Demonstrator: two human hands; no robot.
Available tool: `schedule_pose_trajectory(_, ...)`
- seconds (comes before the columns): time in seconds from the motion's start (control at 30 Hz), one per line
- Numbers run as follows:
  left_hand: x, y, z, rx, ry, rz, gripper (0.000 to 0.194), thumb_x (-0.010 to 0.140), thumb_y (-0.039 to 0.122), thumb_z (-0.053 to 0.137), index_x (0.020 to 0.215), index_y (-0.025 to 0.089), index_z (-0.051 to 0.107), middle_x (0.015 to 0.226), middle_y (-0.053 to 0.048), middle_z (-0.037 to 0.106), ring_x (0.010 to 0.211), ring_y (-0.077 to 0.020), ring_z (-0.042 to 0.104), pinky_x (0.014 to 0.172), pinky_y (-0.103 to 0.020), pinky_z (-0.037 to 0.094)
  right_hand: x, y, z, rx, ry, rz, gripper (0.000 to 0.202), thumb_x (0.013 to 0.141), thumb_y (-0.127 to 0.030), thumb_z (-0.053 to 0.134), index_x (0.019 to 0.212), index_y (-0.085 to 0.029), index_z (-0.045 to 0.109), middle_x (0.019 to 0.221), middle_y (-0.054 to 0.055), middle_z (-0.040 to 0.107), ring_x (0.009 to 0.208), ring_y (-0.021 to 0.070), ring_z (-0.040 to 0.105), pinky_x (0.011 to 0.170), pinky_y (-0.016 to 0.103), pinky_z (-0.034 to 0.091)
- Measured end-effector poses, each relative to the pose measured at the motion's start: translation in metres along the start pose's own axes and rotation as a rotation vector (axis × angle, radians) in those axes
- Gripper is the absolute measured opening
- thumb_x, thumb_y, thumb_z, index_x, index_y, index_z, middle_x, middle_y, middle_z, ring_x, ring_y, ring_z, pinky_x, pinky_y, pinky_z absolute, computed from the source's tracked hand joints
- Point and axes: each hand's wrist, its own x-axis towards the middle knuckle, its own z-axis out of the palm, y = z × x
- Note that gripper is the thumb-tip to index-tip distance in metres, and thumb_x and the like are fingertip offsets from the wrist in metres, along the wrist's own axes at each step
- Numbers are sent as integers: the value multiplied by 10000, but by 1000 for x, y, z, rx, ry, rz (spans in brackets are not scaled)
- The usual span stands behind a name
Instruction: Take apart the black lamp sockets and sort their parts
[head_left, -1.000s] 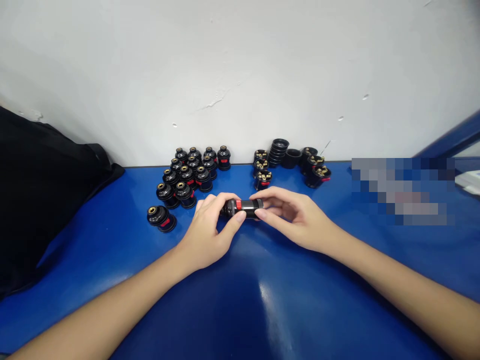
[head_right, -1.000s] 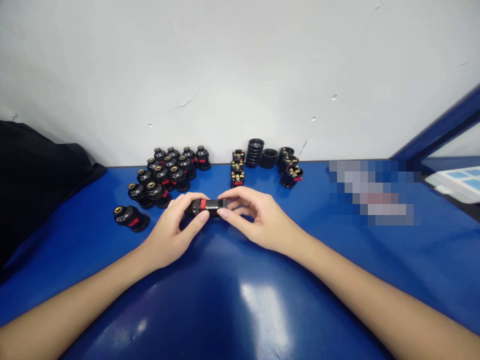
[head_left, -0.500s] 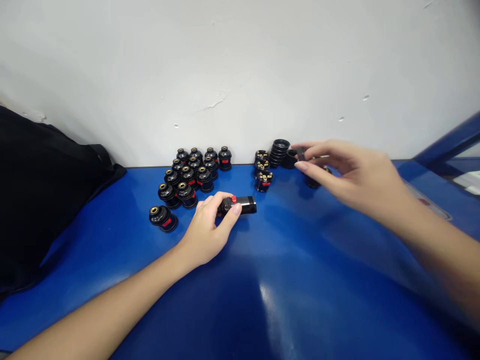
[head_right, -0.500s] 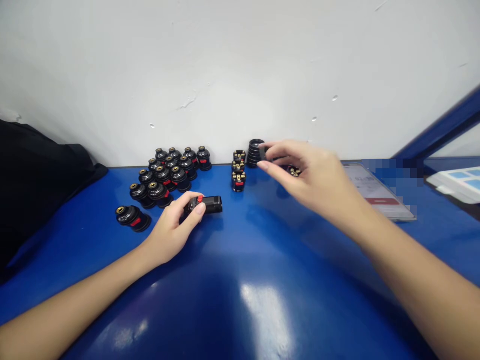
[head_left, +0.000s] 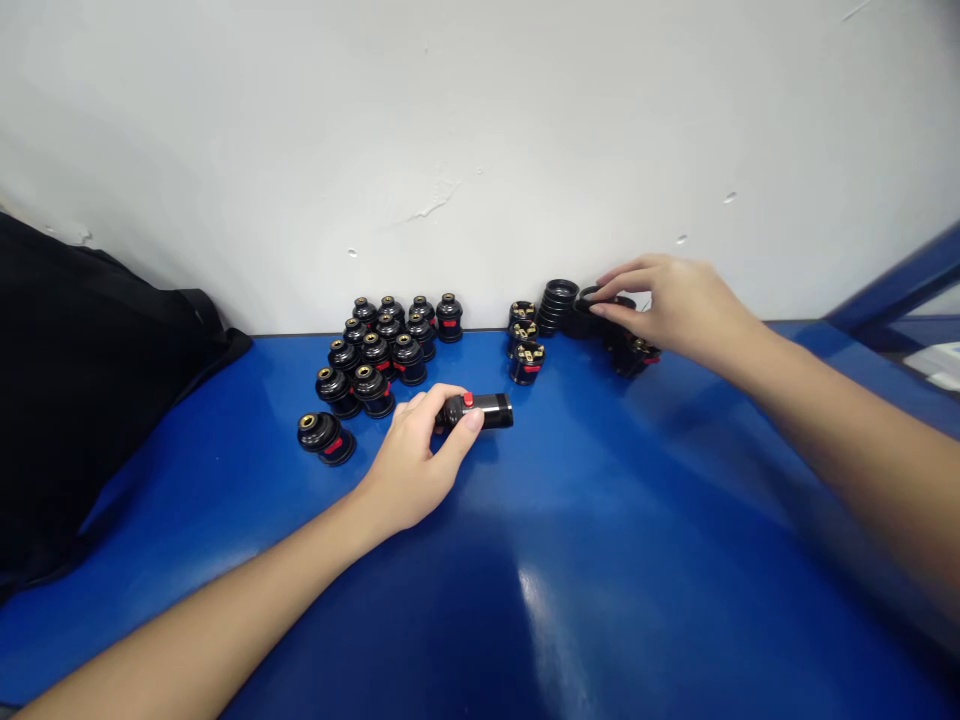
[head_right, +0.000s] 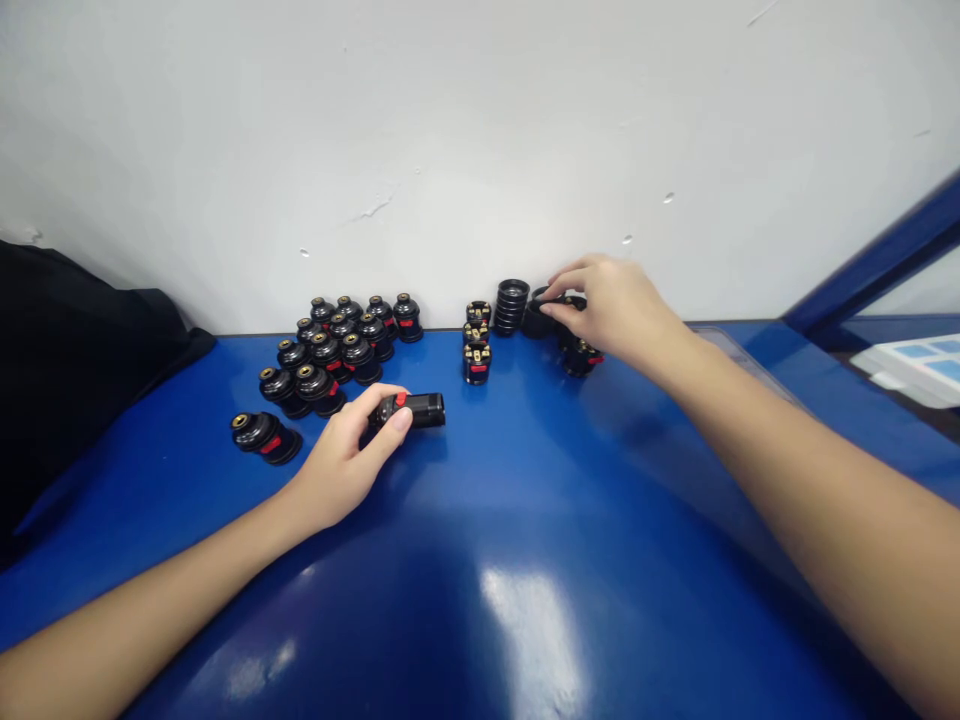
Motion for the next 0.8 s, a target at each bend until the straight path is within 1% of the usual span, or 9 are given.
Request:
schedule_pose_trajectory(0.17,1,-1,-1,0,-13,1,296,1069,486,532,1171,245,671,1044,-46,732,988,-257,635,843,-377,436,-1,5,8,18,8,12,151,931,-324,736,928,-214,838,1148,141,821,970,303,762,904,453,578)
schedule_pose_trajectory(0.33,2,-1,-1,-9,-13,4,297,1070,487,525,1169,247,668,1048,-45,729,1000,-262,633,862,-390,426,-1,13,15,41,31,17,128,915,-394,755,880,-296,830,1104,69,814,956,324,766,887,517,597)
schedule_pose_trajectory(0.43,2,0,0,-19,-20,-2,299,1069,495,527,1166,248,664,1069,-47,731,1020,-267,632,886,-401,422,1,16,17,67,45,12,142,910,-426,760,866,-306,823,1098,72,809,965,342,765,886,541,599)
schedule_pose_trajectory(0.57,2,-1,0,-20,-24,-7,296,1066,496,534,1178,253,660,1068,-45,726,1012,-265,630,875,-398,423,2,16,15,81,34,14,143,907,-434,753,859,-312,810,1088,68,804,964,337,755,887,539,595)
schedule_pose_trajectory(0.63,2,-1,0,-25,-26,-7,292,1066,494,537,1186,255,654,1070,-45,718,993,-256,623,859,-390,425,1,11,10,77,21,5,139,906,-436,754,877,-309,803,1078,77,790,971,337,737,905,544,585)
schedule_pose_trajectory(0.7,2,-2,0,-49,-26,-5,290,1063,491,551,1222,260,629,1069,-40,707,958,-239,612,840,-378,428,-3,0,0,48,57,4,161,913,-446,754,902,-290,792,1055,105,766,974,337,709,924,540,568)
schedule_pose_trajectory(0.73,2,-2,0,-66,-23,-2,293,1061,487,560,1242,262,609,1053,-34,700,932,-228,606,830,-371,428,-6,-8,-5,29,101,13,183,922,-452,750,896,-273,779,1027,123,750,961,334,695,925,534,558)
schedule_pose_trajectory(0.8,2,-2,1,-109,-17,12,296,1059,480,577,1257,260,568,992,-18,685,875,-208,595,808,-356,427,-14,-29,-16,45,242,51,246,970,-479,710,882,-252,745,1035,144,726,936,315,688,901,501,553)
